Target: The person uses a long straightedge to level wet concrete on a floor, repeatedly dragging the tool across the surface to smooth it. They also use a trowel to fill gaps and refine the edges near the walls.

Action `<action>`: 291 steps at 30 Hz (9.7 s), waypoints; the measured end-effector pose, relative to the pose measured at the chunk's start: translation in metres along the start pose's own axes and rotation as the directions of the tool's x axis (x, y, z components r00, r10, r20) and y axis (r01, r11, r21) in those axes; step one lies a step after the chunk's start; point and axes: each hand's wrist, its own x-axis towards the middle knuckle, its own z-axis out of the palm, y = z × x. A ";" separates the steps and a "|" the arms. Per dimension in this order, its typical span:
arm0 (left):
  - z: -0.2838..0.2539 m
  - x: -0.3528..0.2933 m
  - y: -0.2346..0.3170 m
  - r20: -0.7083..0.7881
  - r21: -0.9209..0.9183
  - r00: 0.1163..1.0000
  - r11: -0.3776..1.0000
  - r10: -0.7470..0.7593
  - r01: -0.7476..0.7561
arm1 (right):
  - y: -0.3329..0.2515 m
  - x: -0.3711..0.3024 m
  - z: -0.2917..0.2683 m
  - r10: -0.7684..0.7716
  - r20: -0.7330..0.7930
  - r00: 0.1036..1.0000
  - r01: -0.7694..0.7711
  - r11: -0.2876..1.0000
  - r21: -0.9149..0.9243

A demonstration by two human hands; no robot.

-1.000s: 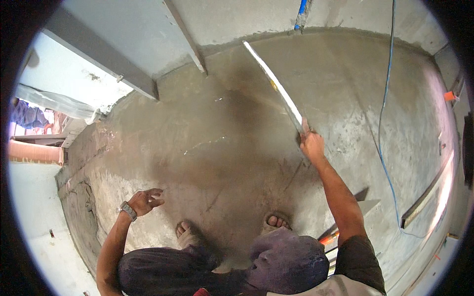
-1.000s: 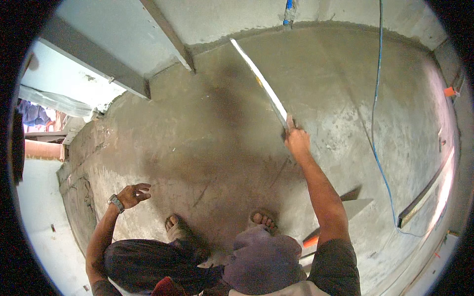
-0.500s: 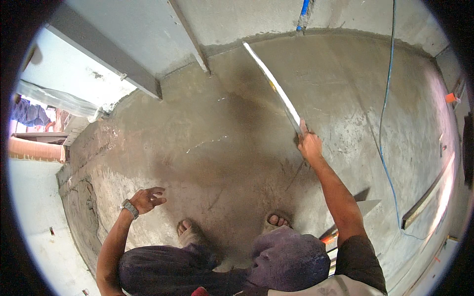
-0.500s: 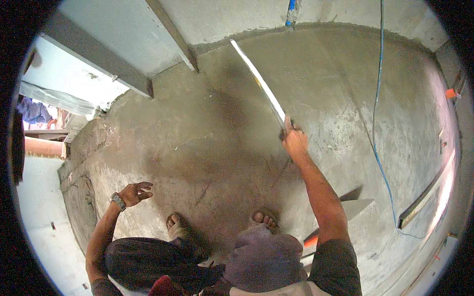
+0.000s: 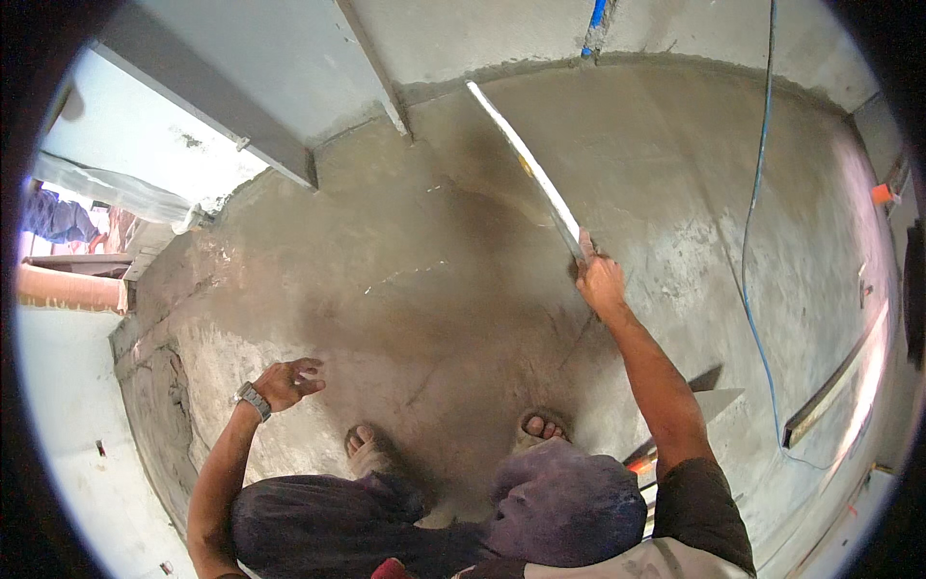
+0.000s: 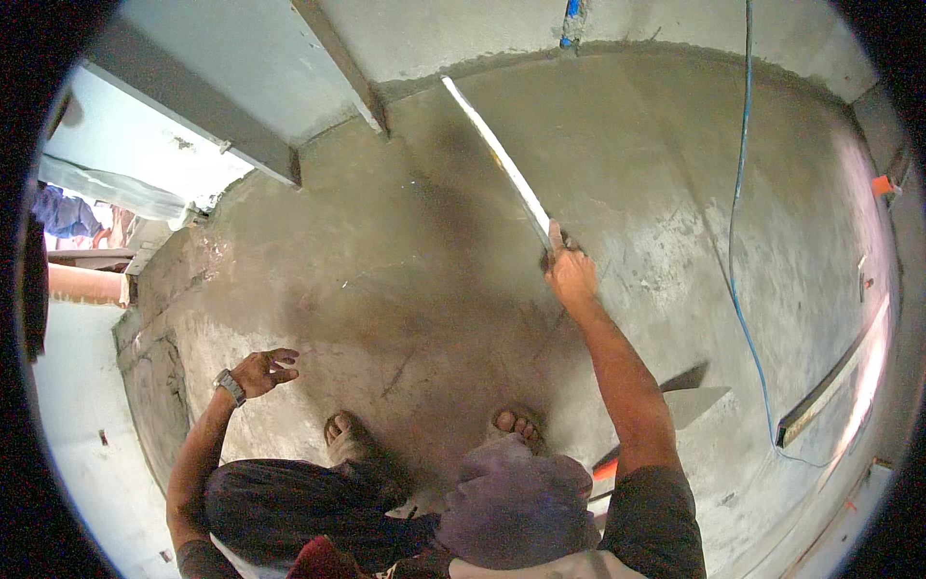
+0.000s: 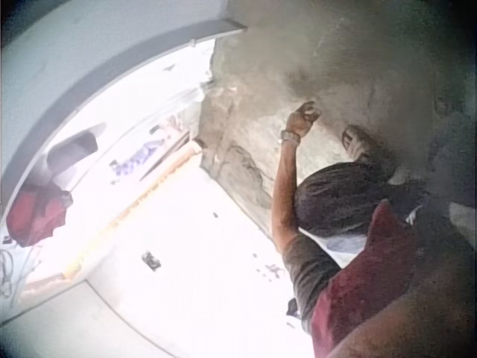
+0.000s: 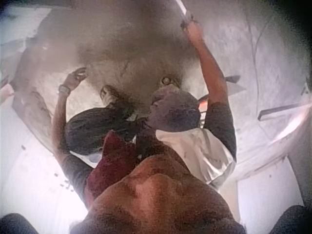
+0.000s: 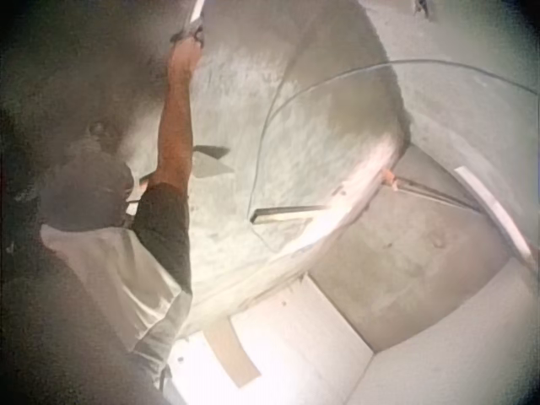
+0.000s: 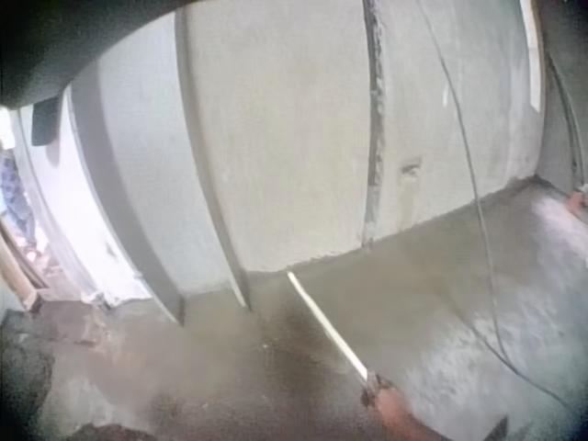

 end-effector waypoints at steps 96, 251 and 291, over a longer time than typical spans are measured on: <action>0.003 -0.006 -0.001 -0.003 -0.034 1.000 0.999 0.025 -0.025 | -0.047 0.006 0.013 -0.204 -0.048 0.978 0.209 0.970 0.122; 0.002 0.005 0.004 0.029 -0.077 1.000 0.997 -0.007 0.010 | 0.080 -0.068 -0.006 0.248 -0.235 0.940 -0.190 0.951 0.243; 0.003 0.011 0.001 0.063 0.012 0.997 0.999 -0.049 0.048 | 0.043 -0.010 -0.030 0.227 -0.168 0.959 -0.187 0.956 0.226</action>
